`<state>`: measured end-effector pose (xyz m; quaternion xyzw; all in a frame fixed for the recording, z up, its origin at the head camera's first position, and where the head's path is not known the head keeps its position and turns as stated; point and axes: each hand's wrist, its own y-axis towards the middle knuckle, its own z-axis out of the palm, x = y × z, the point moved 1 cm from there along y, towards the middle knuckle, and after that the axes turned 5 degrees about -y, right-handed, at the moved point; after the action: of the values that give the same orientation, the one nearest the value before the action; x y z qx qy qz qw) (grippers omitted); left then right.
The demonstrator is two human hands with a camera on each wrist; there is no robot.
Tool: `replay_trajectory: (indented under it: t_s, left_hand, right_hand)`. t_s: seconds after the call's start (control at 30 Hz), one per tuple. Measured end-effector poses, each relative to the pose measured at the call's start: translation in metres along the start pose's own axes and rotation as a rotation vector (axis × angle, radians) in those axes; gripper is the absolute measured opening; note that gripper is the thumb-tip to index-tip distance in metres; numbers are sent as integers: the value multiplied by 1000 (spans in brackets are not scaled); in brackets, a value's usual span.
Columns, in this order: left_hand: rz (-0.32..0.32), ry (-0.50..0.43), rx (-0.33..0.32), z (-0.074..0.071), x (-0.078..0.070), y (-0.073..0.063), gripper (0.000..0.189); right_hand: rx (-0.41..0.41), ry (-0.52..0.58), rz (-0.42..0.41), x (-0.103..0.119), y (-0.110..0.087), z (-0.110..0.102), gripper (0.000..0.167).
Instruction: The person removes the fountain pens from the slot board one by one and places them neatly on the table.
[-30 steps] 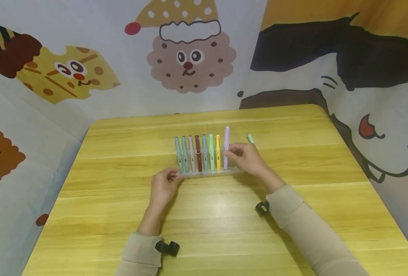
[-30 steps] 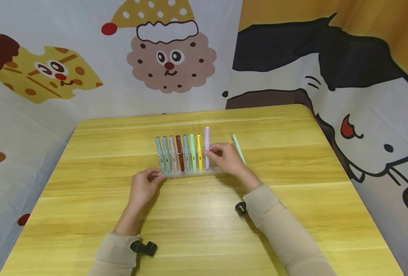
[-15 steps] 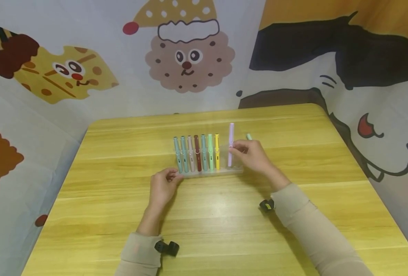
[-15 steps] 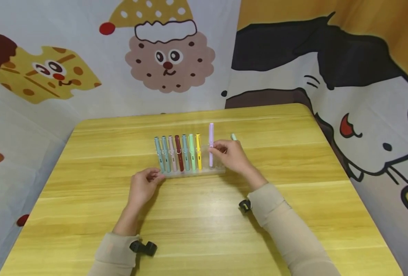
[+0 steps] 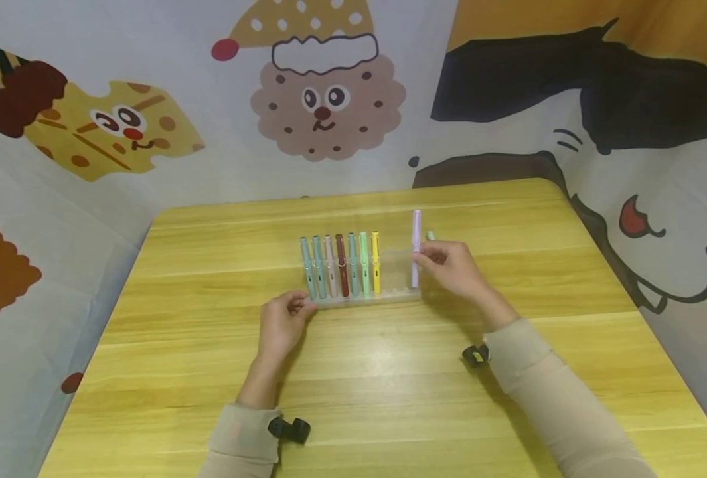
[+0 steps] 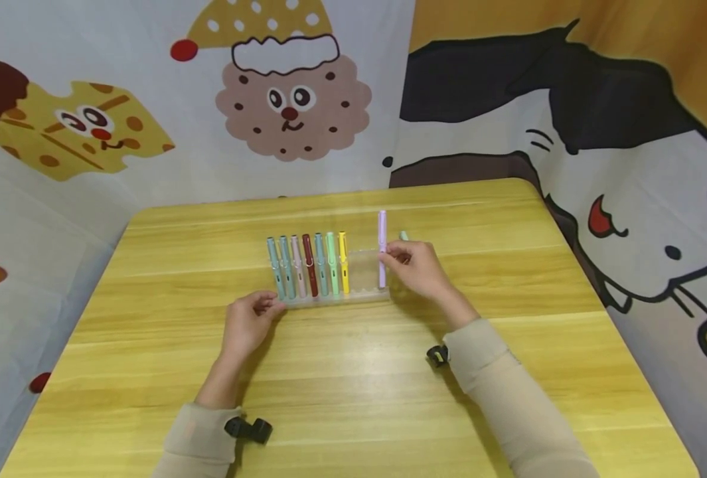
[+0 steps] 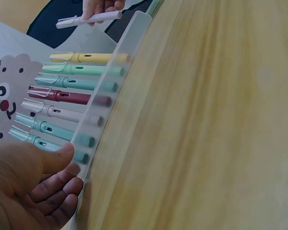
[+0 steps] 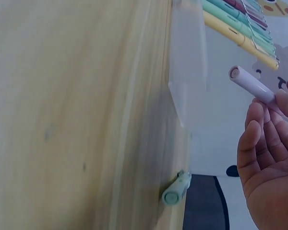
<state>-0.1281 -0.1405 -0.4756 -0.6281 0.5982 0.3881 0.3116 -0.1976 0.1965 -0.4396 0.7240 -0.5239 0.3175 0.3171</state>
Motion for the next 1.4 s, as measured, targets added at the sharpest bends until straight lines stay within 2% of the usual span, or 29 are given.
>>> replay_trajectory:
  t_s: [0.8, 1.13, 1.4]
  left_hand:
    - [4, -4, -6, 1, 1, 0, 23]
    - [-2, -5, -5, 1, 1, 0, 23]
    - [-4, -2, -6, 1, 2, 1, 23]
  right_hand:
    - [-39, 14, 62, -33, -11, -28, 24]
    - [-50, -36, 58, -41, -12, -35, 24]
    - [-39, -59, 98, -48, -12, -42, 28]
